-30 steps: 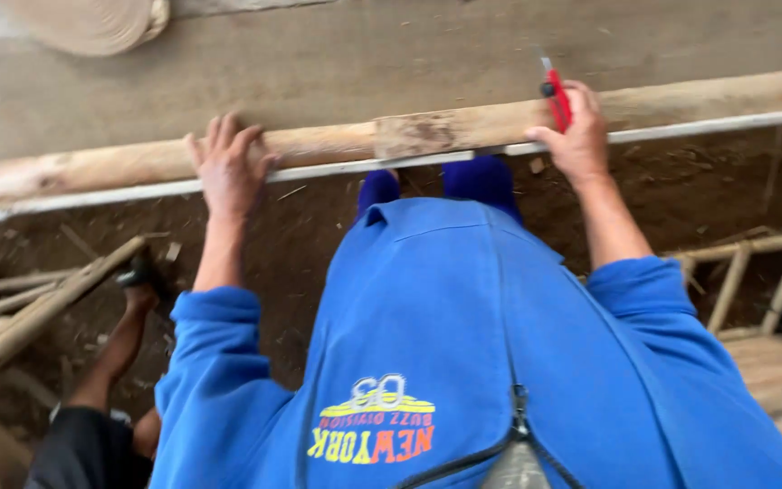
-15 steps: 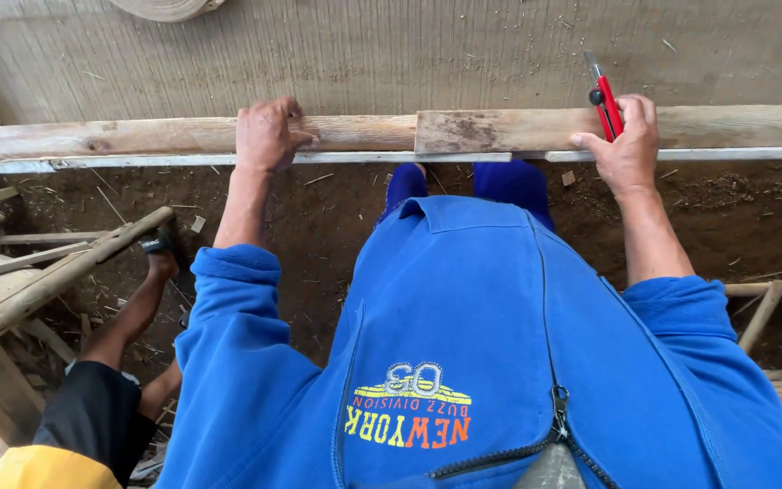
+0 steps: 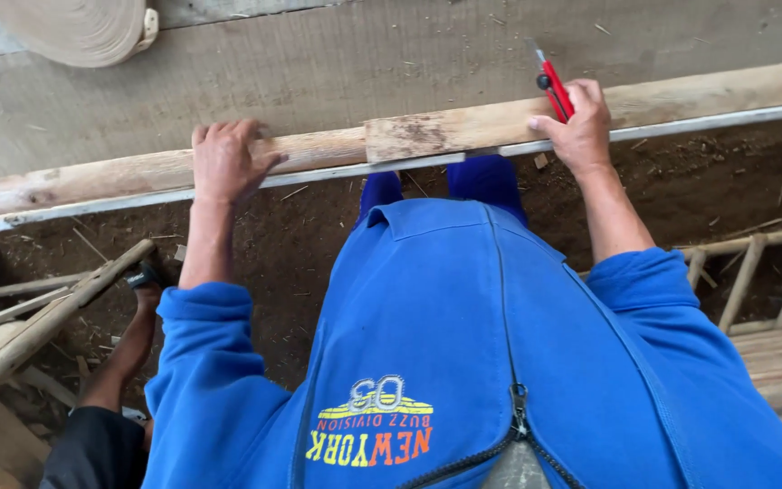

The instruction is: Cutting thin wooden strips using a utility knife by scoring them repeatedly to fit into a wooden structure.

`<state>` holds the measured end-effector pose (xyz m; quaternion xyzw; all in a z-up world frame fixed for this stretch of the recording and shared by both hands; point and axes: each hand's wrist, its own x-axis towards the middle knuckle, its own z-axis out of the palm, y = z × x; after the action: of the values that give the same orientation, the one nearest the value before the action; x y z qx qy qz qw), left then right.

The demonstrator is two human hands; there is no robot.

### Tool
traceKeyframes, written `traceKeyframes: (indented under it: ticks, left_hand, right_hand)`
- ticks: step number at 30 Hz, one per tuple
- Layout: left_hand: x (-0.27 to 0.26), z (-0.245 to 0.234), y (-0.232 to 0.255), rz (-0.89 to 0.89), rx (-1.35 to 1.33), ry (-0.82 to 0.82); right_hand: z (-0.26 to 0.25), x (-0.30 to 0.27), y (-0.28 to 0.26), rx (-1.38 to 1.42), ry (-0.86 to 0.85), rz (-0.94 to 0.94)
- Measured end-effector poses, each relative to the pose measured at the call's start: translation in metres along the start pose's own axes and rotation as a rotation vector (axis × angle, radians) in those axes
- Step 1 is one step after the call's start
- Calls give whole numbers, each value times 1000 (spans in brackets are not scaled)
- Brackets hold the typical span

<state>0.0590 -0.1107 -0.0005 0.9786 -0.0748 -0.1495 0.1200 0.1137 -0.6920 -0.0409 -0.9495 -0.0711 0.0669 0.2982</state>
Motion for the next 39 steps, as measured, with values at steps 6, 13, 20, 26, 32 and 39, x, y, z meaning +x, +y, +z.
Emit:
traceKeyframes:
  ticks: [6,13,20,26,32,39]
  left_hand:
    - [44,-3,145,336,23,-94]
    - [73,37,174,553,-6,14]
    - [91,-12,175,451,-270,-221]
    - [103,-8,172,284,-306,-356]
    - [99,3,169,217,-313,-322]
    - [95,25,160,126,-326,-306]
  right_hand:
    - [-4,3,1,20,-37,49]
    - [-21,3,2,80,-79,150]
    - [-55,-9,-4,130,384,259]
    - [-74,-11,-2,203,534,278]
    - [-61,-25,30,85,588,293]
    - [-45,-24,65,58,637,384]
